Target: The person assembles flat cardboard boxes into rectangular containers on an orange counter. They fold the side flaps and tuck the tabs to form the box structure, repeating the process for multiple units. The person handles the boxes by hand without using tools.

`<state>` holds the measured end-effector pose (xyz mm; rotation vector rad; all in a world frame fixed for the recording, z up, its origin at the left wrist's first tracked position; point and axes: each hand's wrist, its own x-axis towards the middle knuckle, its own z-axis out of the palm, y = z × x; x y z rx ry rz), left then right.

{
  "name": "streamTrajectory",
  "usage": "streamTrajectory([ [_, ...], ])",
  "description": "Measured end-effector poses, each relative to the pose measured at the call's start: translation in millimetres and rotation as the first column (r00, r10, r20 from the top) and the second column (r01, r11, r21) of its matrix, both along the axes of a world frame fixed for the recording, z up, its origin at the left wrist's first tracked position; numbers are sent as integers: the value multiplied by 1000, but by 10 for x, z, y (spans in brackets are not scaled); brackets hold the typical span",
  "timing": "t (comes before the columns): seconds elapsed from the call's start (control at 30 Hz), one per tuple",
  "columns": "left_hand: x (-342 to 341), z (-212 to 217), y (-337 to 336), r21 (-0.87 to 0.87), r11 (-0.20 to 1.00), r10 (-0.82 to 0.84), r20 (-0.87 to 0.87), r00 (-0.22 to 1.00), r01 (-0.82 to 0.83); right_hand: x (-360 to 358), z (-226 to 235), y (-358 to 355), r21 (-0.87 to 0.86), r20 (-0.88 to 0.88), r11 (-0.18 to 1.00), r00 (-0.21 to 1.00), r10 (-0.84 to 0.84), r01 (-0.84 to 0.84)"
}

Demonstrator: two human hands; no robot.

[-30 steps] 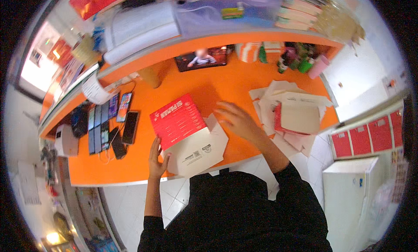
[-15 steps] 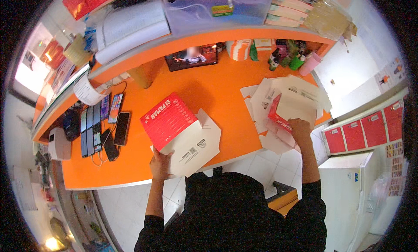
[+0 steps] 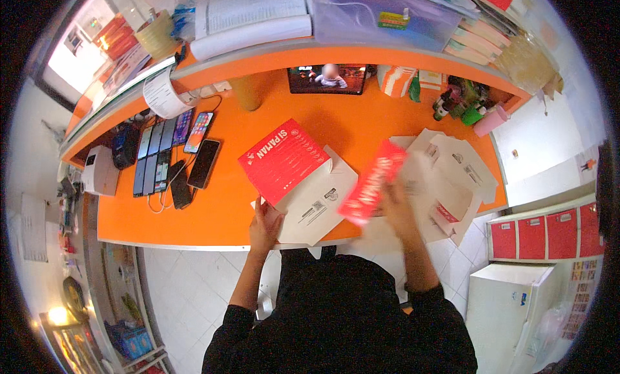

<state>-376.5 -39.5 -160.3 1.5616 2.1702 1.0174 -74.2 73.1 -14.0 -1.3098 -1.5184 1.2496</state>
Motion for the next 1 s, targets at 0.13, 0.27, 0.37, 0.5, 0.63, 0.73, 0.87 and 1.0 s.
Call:
streamTrajectory([
  [0.13, 21, 55, -8, -30, 1000, 4, 89, 996, -1, -254, -473, 93, -525, -446, 728, 871, 206, -441],
  [0.27, 9, 103, -7, -21, 1000, -1, 51, 999, 2, -77, -567, 528, 422, 538, 820, 835, 117, -387],
  [0.37, 18, 110, 13, -33, 999, 35, 43, 998, -34, -153, -745, 818, 611, 459, 757, 883, -101, -232],
  [0.5, -40, 127, 26, -87, 996, 22, 119, 993, -12, -403, -990, 1014, 269, 301, 929, 938, 171, -255],
  [0.63, -75, 210, 10, 252, 967, -132, 381, 915, 35, -506, -968, 939, 451, 497, 815, 861, 110, -365],
  [0.73, -100, 330, 28, 259, 954, -142, -45, 989, 149, -673, -891, 827, 418, 562, 814, 819, 118, -404],
  [0.87, -139, 506, 96, 277, 946, -188, 54, 981, 166, -676, -760, 819, 313, 217, 850, 903, 371, -424],
  [1.0, -260, 703, 235, 198, 959, -194, -70, 979, 204, -524, -698, 861, 173, 161, 862, 877, 452, -476],
])
